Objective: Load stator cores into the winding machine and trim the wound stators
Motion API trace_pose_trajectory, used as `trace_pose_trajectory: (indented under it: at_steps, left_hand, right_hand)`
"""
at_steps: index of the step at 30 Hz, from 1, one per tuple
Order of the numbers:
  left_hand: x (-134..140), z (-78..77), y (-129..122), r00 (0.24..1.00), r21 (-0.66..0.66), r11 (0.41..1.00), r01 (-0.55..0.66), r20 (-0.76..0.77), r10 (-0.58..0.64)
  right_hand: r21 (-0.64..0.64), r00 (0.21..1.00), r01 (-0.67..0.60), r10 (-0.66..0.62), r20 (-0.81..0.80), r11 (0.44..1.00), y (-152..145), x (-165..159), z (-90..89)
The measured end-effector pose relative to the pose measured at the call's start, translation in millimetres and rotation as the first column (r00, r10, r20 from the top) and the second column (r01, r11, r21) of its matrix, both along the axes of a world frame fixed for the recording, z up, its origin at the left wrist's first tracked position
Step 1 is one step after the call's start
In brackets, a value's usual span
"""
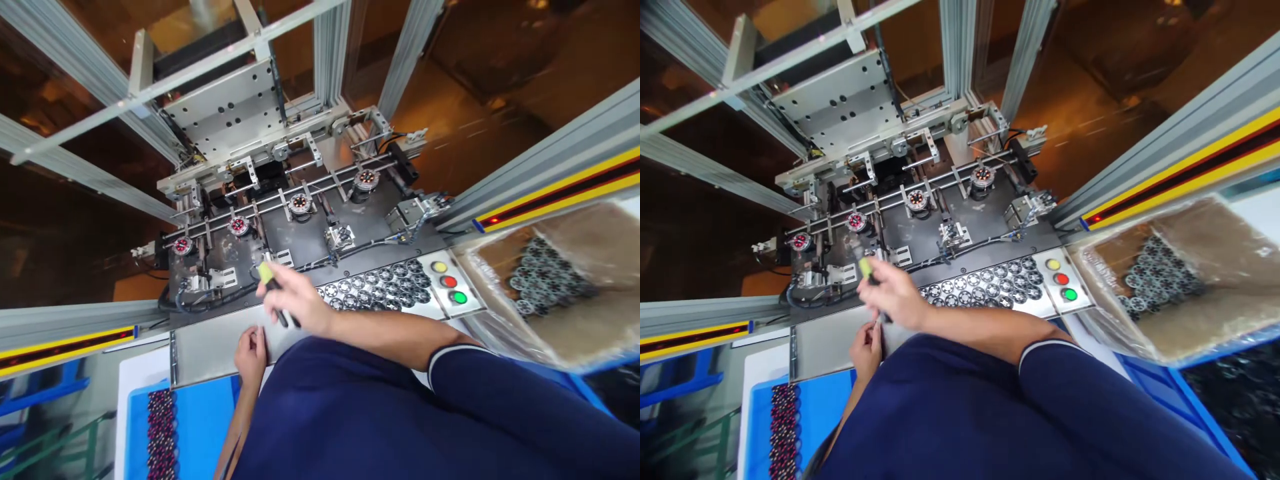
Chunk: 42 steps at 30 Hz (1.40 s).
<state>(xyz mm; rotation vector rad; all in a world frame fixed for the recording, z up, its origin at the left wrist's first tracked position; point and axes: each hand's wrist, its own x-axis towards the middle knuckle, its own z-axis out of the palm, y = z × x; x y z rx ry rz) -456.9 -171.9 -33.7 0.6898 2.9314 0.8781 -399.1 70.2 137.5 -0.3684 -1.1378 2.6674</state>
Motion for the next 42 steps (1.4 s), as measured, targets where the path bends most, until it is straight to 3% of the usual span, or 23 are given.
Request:
trace_pose_trajectory:
  at_steps: [3, 8, 17, 29, 33, 35, 36, 37, 39, 40, 42]
  left_hand:
    - [-1, 3.2, 2, 0.998, -0.018, 1.000, 0.024, 0.050, -0.023]
    - [-2, 12.4, 9, 1.000, -0.039, 0.999, 0.021, 0.023, -0.020]
    - [-3, 12.2, 11, 1.000, -0.053, 0.998, 0.016, 0.008, -0.016]
    - [-3, 11.7, 9, 1.000, -0.062, 0.998, 0.018, 0.021, -0.017]
    - [-3, 13.8, 10, 0.999, -0.063, 0.997, 0.032, 0.023, -0.031]
    - [-2, 14.6, 10, 0.999, -0.064, 0.997, 0.038, 0.025, -0.036]
    - [-2, 15.0, 10, 0.999, -0.064, 0.997, 0.038, 0.025, -0.036]
    - [-2, 15.2, 10, 0.999, -0.063, 0.997, 0.036, 0.026, -0.035]
    - [-1, 15.5, 10, 0.999, -0.059, 0.998, 0.028, 0.026, -0.026]
    - [-1, 15.5, 10, 0.999, -0.055, 0.998, 0.023, 0.026, -0.021]
    - [0, 15.3, 9, 0.999, -0.048, 0.999, 0.016, 0.032, -0.015]
  right_hand:
    - [0.064, 0.948, 0.232, -0.240, 0.210, 0.971, 35, -17, -24.8]
    - [0.059, 0.892, 0.357, -0.359, 0.273, 0.932, 56, -38, -55.6]
    - [0.020, 0.866, 0.423, -0.411, 0.286, 0.906, 65, -39, -60.9]
    - [0.032, 0.874, 0.418, -0.411, 0.261, 0.908, 70, -46, -66.5]
    - [0.054, 0.924, 0.320, -0.324, 0.202, 0.946, 61, -29, -48.2]
    - [0.068, 0.986, 0.118, -0.125, 0.107, 0.991, 56, -3, -27.7]
    - [0.086, 0.999, -0.043, 0.040, 0.032, 0.995, 54, 14, -15.8]
    - [0.113, 0.979, -0.197, 0.202, -0.035, 0.974, 55, 32, -4.0]
    - [0.146, 0.925, -0.348, 0.365, -0.105, 0.926, 63, 67, 16.8]
    - [0.145, 0.929, -0.340, 0.356, -0.103, 0.929, 70, 81, 24.3]
    - [0.143, 0.977, -0.200, 0.209, -0.050, 0.969, 90, 102, 31.0]
